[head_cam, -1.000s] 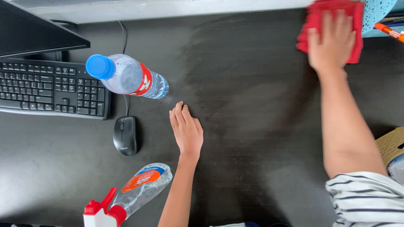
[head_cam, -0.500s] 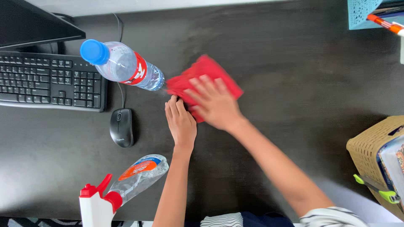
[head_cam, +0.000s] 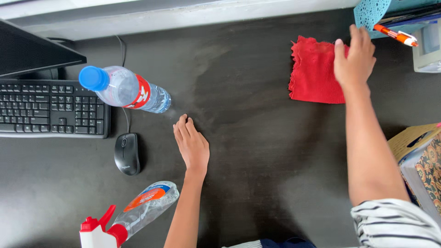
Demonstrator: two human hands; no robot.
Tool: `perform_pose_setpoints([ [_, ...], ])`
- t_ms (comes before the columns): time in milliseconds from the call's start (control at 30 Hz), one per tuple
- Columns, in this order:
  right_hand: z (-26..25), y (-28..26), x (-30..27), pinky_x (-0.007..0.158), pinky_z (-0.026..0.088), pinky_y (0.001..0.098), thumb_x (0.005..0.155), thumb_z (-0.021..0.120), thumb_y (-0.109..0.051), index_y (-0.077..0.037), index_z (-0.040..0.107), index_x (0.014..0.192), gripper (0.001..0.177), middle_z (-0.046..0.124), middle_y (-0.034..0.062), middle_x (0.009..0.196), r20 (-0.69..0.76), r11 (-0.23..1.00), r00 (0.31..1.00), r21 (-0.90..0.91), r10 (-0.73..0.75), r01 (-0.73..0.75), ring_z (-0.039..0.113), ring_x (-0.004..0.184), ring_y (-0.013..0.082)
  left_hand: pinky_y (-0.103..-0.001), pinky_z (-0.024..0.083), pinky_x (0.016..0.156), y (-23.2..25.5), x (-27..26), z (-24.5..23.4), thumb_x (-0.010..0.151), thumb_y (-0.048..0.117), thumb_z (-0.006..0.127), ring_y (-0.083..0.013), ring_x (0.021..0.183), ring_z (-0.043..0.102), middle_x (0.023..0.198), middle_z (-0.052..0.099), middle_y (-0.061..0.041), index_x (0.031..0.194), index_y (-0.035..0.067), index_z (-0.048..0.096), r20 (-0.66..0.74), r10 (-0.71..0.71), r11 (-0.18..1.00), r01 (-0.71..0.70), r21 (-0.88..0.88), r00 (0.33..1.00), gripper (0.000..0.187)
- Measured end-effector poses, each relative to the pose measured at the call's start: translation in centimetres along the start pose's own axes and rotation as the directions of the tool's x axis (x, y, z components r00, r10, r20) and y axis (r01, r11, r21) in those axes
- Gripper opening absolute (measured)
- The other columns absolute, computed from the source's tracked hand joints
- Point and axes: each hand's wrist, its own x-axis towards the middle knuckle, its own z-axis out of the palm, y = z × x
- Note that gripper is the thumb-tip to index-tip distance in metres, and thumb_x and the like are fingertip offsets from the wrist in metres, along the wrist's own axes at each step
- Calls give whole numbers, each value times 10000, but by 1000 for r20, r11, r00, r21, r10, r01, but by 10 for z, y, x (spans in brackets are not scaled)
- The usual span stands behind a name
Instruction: The person cleans a desk by spraying the surface with a spray bottle, moving a chair, a basket, and a calculator, and wiping the desk surface with a cloth.
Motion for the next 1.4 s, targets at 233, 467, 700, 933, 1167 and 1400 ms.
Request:
perform_pose_setpoints([
  [233, 5, 11, 9, 1136, 346, 595, 1135, 620, -295, -103, 369, 1672, 623, 411, 131, 1666, 54, 989, 998, -146, -17, 25, 405, 1466, 371, -548, 386, 1195, -1, -1, 1, 913, -92, 531, -417, 1329, 488, 1401, 498, -220, 1244, -109, 558, -7, 13, 1000, -12, 18, 1000, 332],
  [467, -6, -47, -40, 1245, 114, 710, 1157, 524, -458, -110, 310, 1706, 684, 181, 212, 1770, 54, 987, 993, -123, -101, 107, 152, 1630, 435, -547, 386, 1190, 1, 0, -1, 913, -81, 535, -422, 1325, 486, 1400, 499, -217, 1238, -108, 555, -3, 9, 1000, -9, 12, 1000, 327],
  [700, 5, -164, -97, 1197, 78, 714, 1001, 608, -596, -120, 347, 1650, 846, 183, 232, 1705, 177, 978, 964, -30, -199, 207, 116, 1558, 483, -543, 365, 1221, -3, -3, 5, 916, -87, 533, -412, 1340, 476, 1412, 488, -212, 1260, -97, 538, -12, 8, 1000, -9, -22, 1000, 344],
  [933, 9, -252, -188, 1247, 156, 642, 1010, 584, -478, -258, 430, 1608, 656, 307, 73, 1703, 308, 729, 664, 203, -681, 653, 222, 1575, 360, -538, 359, 1209, -10, -5, 0, 875, -104, 543, -416, 1330, 480, 1426, 490, -198, 1264, -73, 550, 24, -8, 993, 10, -114, 1000, 391],
  [1167, -51, -44, -108, 1262, 84, 652, 1128, 430, -507, -186, 261, 1702, 679, 209, 149, 1740, 190, 992, 980, -122, 54, -31, 129, 1611, 376, -518, 386, 1210, -7, -4, 1, 931, -108, 533, -395, 1332, 496, 1420, 499, -182, 1264, -76, 554, -17, 6, 998, -7, -65, 1000, 336],
  [1400, -45, -36, -83, 1229, 42, 712, 1153, 335, -494, -213, 190, 1707, 638, 95, 154, 1759, 120, 864, 881, -295, 457, -408, 54, 1609, 430, -530, 377, 1213, -5, -5, 8, 940, -104, 529, -409, 1336, 477, 1411, 482, -188, 1247, -79, 553, -39, 8, 1000, -8, -9, 999, 309],
])
